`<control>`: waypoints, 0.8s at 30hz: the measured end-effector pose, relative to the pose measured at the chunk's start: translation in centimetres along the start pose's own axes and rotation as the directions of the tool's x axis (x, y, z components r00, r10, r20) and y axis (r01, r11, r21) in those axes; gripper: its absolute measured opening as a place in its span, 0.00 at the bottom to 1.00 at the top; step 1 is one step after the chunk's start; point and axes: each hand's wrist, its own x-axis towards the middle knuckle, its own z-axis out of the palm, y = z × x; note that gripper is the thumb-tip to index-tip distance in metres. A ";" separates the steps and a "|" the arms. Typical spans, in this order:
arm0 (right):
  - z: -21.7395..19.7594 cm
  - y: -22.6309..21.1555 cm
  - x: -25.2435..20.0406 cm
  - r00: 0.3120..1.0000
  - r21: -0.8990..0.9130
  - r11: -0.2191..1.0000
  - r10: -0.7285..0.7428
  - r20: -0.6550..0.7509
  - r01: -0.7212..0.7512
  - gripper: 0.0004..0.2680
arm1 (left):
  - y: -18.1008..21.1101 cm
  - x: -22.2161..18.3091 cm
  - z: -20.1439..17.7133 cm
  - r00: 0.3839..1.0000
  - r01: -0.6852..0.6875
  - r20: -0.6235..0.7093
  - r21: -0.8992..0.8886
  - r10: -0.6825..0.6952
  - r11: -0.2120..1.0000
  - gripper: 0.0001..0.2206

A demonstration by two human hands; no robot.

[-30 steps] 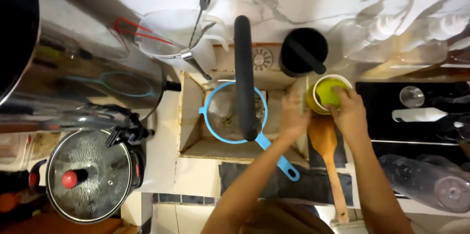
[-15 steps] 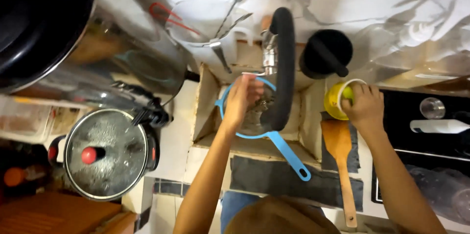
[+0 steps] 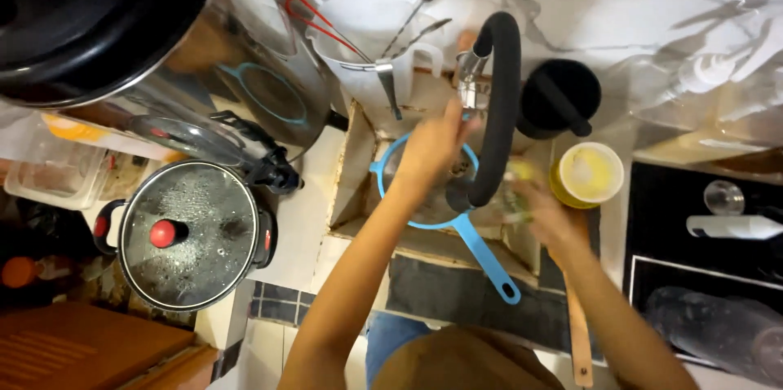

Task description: The recorder washes a mesh strainer with a sponge and soap in a sink.

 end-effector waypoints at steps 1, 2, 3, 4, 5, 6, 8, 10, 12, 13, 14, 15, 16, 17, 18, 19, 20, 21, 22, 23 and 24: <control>0.0 3.2 2.1 0.967 0.291 0.940 0.110 0.229 -0.176 0.19 | -1.1 -1.7 0.2 1.000 -0.009 -0.013 -0.063 0.008 0.998 0.14; 0.0 6.2 4.2 0.872 0.502 0.772 0.137 0.469 -0.391 0.18 | -2.2 -3.4 0.3 1.000 -0.020 -0.027 -0.126 0.017 0.992 0.14; 2.4 4.2 3.8 0.870 0.502 0.774 0.125 0.477 -0.387 0.18 | -8.6 -8.4 6.4 0.999 -0.025 -0.037 -0.116 0.021 0.993 0.14; 4.8 2.1 3.4 0.877 0.502 0.769 0.152 0.456 -0.395 0.18 | -13.7 -13.1 12.2 0.989 -0.105 0.107 -0.014 0.106 0.994 0.18; 7.2 0.0 2.9 0.884 0.505 0.763 0.180 0.432 -0.403 0.19 | -17.5 -17.0 17.6 0.951 -0.195 0.261 0.076 0.169 0.978 0.24; 7.6 0.9 4.1 0.883 0.507 0.764 0.171 0.438 -0.399 0.19 | -18.6 -18.4 20.2 0.952 -0.198 0.256 0.085 0.171 0.976 0.24; 8.1 4.0 4.5 0.951 0.303 0.950 -0.020 0.309 -0.079 0.18 | -19.8 -24.3 25.7 0.853 0.470 0.499 -0.613 -0.150 0.635 0.24; 11.1 5.3 3.4 0.865 -0.109 0.920 -0.307 0.396 0.377 0.18 | -14.7 -22.8 22.2 0.833 0.547 0.510 -0.699 -0.216 0.461 0.14; 12.8 6.1 2.3 0.668 -0.427 0.524 -0.463 0.583 0.737 0.19 | -9.9 -21.7 19.6 0.805 0.590 0.531 -0.766 -0.265 0.257 0.12; 13.8 6.3 2.0 0.708 -0.505 0.511 -0.368 0.603 0.696 0.20 | -8.3 -21.1 18.1 0.814 0.476 0.379 -0.869 -0.440 0.132 0.15; 14.7 6.4 1.6 0.745 -0.581 0.486 -0.270 0.610 0.653 0.22 | -6.7 -20.6 16.5 0.758 0.319 0.232 -0.947 -0.609 0.037 0.20; 14.8 6.6 2.4 0.734 -0.573 0.479 -0.277 0.620 0.665 0.22 | -7.0 -20.8 16.5 0.761 0.305 0.217 -0.951 -0.612 0.043 0.20; 14.9 6.8 3.1 0.743 -0.571 0.512 -0.229 0.629 0.641 0.23 | -7.2 -21.0 16.6 0.652 0.397 0.333 -0.915 -0.682 -0.067 0.23; 14.9 7.1 3.5 0.752 -0.572 0.548 -0.173 0.636 0.610 0.24 | -7.1 -21.7 16.7 0.519 0.476 0.450 -0.859 -0.727 -0.192 0.27; 14.4 6.2 3.9 0.745 -0.567 0.546 -0.172 0.645 0.617 0.24 | -7.6 -21.4 15.8 0.518 0.467 0.443 -0.863 -0.732 -0.192 0.27; 13.6 5.9 3.5 0.765 -0.562 0.595 -0.143 0.628 0.574 0.22 | -7.7 -21.9 15.1 0.671 0.380 0.314 -0.924 -0.672 -0.053 0.28; 12.7 5.6 3.2 0.782 -0.556 0.642 -0.113 0.612 0.528 0.21 | -7.8 -22.5 14.4 0.796 0.266 0.177 -0.961 -0.578 0.073 0.30; 10.8 5.6 3.0 0.779 -0.555 0.640 -0.113 0.616 0.532 0.21 | -9.0 -23.0 14.3 0.795 0.263 0.173 -0.962 -0.581 0.074 0.30; 8.9 5.5 2.8 0.814 -0.521 0.683 -0.190 0.549 0.511 0.18 | -10.1 -23.4 14.1 0.815 0.215 0.051 -0.952 -0.577 0.219 0.24; 6.9 5.3 2.7 0.844 -0.483 0.723 -0.264 0.467 0.494 0.15 | -11.4 -23.7 14.0 0.830 0.165 -0.068 -0.918 -0.553 0.360 0.23; 5.5 6.0 3.0 0.843 -0.484 0.720 -0.267 0.468 0.497 0.15 | -13.1 -23.2 15.0 0.831 0.161 -0.070 -0.919 -0.551 0.360 0.23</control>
